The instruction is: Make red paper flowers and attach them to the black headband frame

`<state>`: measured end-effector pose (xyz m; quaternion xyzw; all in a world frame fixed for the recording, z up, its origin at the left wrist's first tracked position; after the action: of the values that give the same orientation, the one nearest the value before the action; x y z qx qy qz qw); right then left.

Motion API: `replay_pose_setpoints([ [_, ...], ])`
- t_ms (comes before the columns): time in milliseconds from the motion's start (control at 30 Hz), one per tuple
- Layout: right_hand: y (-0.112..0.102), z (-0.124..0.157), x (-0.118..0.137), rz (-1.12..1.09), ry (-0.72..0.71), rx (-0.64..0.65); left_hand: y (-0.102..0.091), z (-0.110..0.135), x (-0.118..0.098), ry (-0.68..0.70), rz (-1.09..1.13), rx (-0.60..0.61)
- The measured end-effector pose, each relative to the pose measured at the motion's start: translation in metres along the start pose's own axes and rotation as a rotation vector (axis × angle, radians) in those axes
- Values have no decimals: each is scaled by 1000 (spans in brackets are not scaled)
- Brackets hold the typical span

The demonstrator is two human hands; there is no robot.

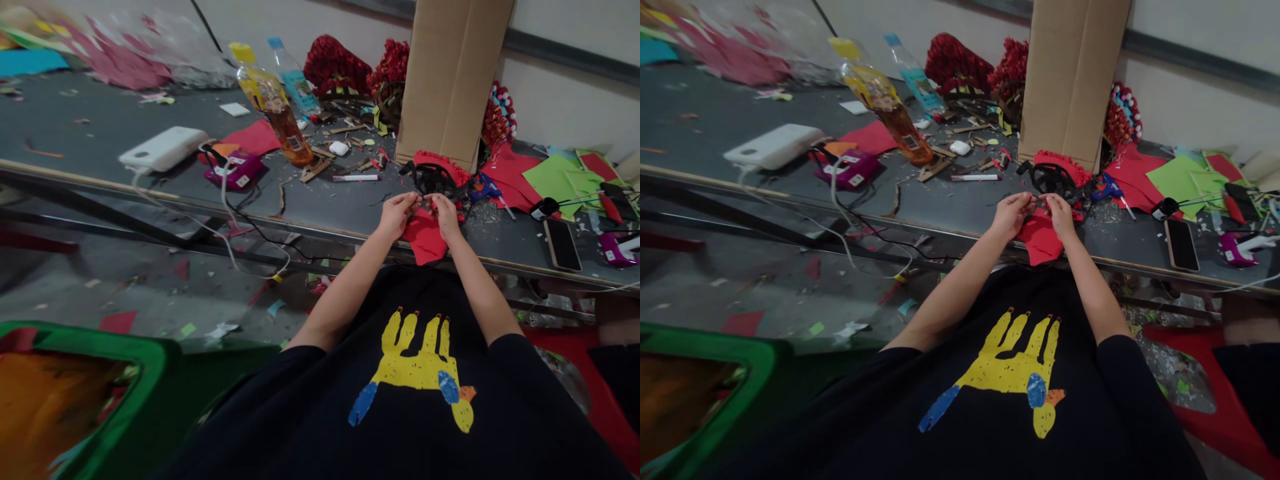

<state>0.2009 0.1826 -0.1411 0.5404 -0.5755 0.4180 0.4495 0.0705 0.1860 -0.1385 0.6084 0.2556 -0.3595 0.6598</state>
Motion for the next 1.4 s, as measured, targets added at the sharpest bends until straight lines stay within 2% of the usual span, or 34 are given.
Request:
replay_pose_setpoints([
  [200,1,-2,-4,29,-6,-11,-3,-3,-4,-72,71,-16],
  [400,1,-1,-4,-64,2,-16,-2,-1,-7,-122,106,-11],
  [833,4,0,-7,-25,-2,34,1,1,3,124,-62,-68],
  [1033,4,-3,-11,7,-19,77,0,-1,4,143,-98,-107],
  [1400,2,-5,-17,80,-112,57,4,6,6,160,-205,-37],
])
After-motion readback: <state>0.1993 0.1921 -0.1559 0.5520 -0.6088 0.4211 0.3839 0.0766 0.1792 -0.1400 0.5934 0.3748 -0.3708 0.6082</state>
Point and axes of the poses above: each hand's wrist, its own z-axis away from the middle knuckle, its own y-axis out of the palm, x = y × z, the point moved 1 cm from there along -z, towards the middle knuckle, and after that the axes turned 3 degrees about -y, right-handed, at the moved point
